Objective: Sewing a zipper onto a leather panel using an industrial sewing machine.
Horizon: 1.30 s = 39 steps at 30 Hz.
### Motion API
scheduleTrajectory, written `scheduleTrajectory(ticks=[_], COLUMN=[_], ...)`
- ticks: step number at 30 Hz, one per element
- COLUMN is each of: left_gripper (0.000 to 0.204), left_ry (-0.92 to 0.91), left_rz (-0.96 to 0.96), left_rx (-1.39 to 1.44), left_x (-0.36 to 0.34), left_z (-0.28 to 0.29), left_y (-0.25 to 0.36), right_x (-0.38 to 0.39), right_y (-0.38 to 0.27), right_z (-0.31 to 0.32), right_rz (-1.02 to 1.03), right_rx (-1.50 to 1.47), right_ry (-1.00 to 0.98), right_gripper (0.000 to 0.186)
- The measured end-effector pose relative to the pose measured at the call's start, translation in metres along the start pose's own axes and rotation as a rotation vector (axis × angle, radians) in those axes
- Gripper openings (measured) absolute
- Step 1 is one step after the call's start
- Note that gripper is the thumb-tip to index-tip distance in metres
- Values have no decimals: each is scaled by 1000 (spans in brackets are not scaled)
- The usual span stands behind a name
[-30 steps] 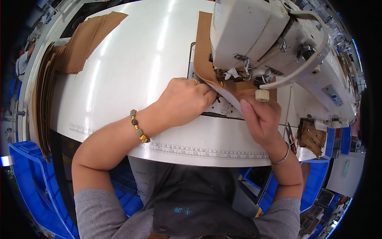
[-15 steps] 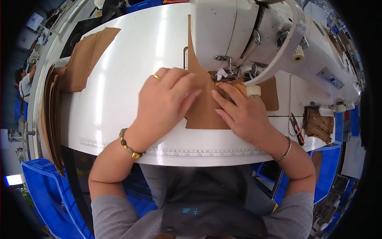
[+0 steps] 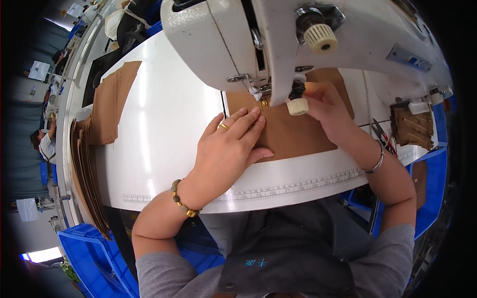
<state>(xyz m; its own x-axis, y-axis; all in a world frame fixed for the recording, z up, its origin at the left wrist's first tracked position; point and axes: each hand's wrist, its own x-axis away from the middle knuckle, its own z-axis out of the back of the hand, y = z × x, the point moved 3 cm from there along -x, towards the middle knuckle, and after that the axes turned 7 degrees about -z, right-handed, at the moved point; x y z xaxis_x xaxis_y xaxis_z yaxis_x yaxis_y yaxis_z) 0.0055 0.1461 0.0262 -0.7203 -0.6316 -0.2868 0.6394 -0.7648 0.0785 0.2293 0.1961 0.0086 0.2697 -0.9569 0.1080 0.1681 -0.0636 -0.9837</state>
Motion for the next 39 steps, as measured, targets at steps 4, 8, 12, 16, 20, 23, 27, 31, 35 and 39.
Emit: scheduleTrajectory(ticks=[4, 8, 12, 16, 20, 23, 27, 31, 35, 39], left_gripper=[63, 67, 69, 69, 69, 69, 69, 67, 66, 67], left_ry=[-15, -19, -9, 3, 8, 21, 37, 39, 23, 16], left_rz=[22, 39, 38, 27, 22, 35, 35, 37, 25, 30], left_rx=[-31, -17, -9, -13, -30, -37, -26, -12, -7, -3], left_x=[0, 2, 3, 3, 1, -2, -3, -5, -6, -6], left_z=[1, 0, -1, -3, -5, -8, -10, -12, -12, -11], left_y=[2, 2, 1, 0, -3, -6, -11, -14, -14, -14], right_x=[3, 25, 32, 30, 25, 23, 21, 20, 19, 19], right_y=[-2, -11, -4, -2, -1, 0, -2, -2, -3, -1], right_z=[0, -26, -39, -38, -38, -37, -35, -34, -33, -33], right_rz=[-70, 587, 629, 628, 621, 599, 626, 597, 585, 589], right_rx=[-348, 968, 1079, 1116, 1122, 1118, 1071, 1086, 1084, 1096], right_ry=[-117, 113, 136, 146, 164, 167, 168, 178, 182, 173], right_gripper=[26, 31, 37, 36, 33, 31, 29, 27, 26, 26])
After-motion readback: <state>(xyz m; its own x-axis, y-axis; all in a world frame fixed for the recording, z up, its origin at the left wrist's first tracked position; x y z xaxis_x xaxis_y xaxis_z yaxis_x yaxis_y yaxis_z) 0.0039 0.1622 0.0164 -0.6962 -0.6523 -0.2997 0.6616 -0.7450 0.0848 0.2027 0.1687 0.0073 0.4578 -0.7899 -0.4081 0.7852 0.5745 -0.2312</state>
